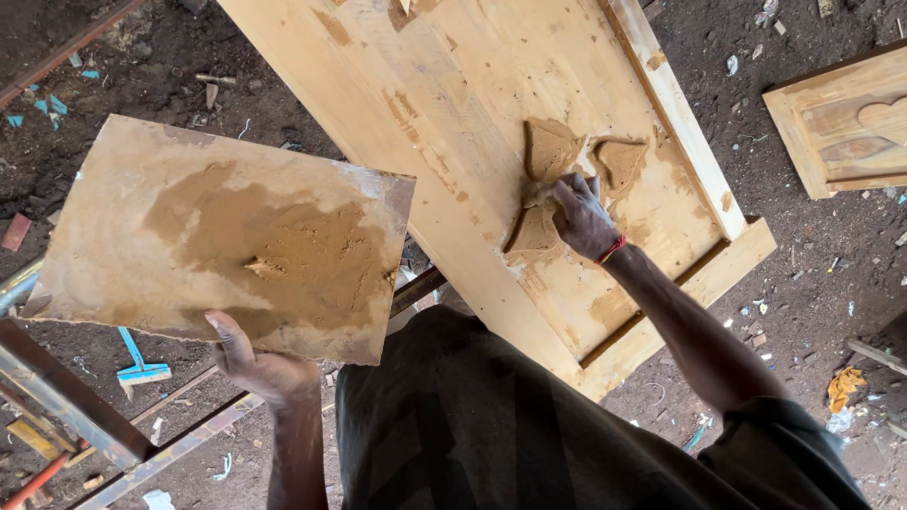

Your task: The person applies a brown paste to carved heart and star shapes on a wooden panel using a small tool, then smooths the surface with a sanding block. The work is performed on a cluttered outdoor ground with wood scraps and debris visible.

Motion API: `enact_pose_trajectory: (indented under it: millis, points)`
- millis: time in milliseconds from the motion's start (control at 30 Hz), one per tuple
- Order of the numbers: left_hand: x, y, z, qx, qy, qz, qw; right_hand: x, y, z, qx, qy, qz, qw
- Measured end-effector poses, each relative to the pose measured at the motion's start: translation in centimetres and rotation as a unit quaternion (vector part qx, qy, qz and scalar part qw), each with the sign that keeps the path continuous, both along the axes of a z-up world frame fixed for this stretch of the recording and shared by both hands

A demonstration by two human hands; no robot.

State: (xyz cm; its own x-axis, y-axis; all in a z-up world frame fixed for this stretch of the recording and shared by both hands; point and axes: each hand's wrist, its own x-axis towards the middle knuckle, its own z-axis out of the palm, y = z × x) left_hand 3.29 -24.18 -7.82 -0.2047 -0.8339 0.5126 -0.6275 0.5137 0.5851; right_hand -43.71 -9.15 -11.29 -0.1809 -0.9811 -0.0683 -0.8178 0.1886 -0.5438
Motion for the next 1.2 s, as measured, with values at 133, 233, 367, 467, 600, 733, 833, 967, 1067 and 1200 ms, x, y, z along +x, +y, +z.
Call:
enact_pose_trajectory:
  millis: [133, 233, 367, 467, 600, 733, 833, 967, 1067, 1200]
  points:
    - [0.2, 0.1, -0.1, -0.032, -0.02, -0.024, 0.999, 2.4, 2.1, -0.6, 0.054, -0.133, -0.163, 0.976]
    - [-0.3, 0.7, -0.6, 0.144, 0.1, 0.1, 0.979, 3.3, 3.7, -0.9, 0.086, -0.171, -0.247, 0.95]
    - [-1.5, 0.2, -0.6, 0.362, 0.297, 0.245, 0.849, 3.9, 5.6, 0.6, 0.08, -0.17, -0.227, 0.956]
    - [-2.6, -0.2, 0.1, 0.406, 0.307, 0.276, 0.815, 3.6, 5.1, 2.5, 0.065, -0.119, -0.208, 0.969]
    - [-4.6, -0.8, 1.6, 0.381, 0.365, 0.179, 0.83, 4.9, 0.8, 3.0, 0.102, 0.0, -0.164, 0.981]
    - [-5.9, -1.6, 3.6, 0.395, 0.393, 0.176, 0.811, 8.9, -2.1, 2.3, 0.142, 0.166, -0.081, 0.972]
    - [-6.3, -2.1, 4.0, 0.398, 0.455, 0.175, 0.777, 11.3, -1.6, 1.3, 0.122, 0.257, -0.041, 0.958]
    - [-6.3, -2.8, 4.2, 0.386, 0.481, 0.129, 0.777, 13.4, -0.2, 1.3, 0.093, 0.351, 0.027, 0.931]
    - [-6.4, -3.2, 4.3, 0.39, 0.494, 0.106, 0.77, 14.4, -0.4, 2.8, 0.057, 0.279, -0.014, 0.958]
    - [-6.0, -3.5, 4.1, 0.42, 0.49, 0.114, 0.755, 12.9, -2.6, 4.6, 0.197, 0.121, -0.086, 0.969]
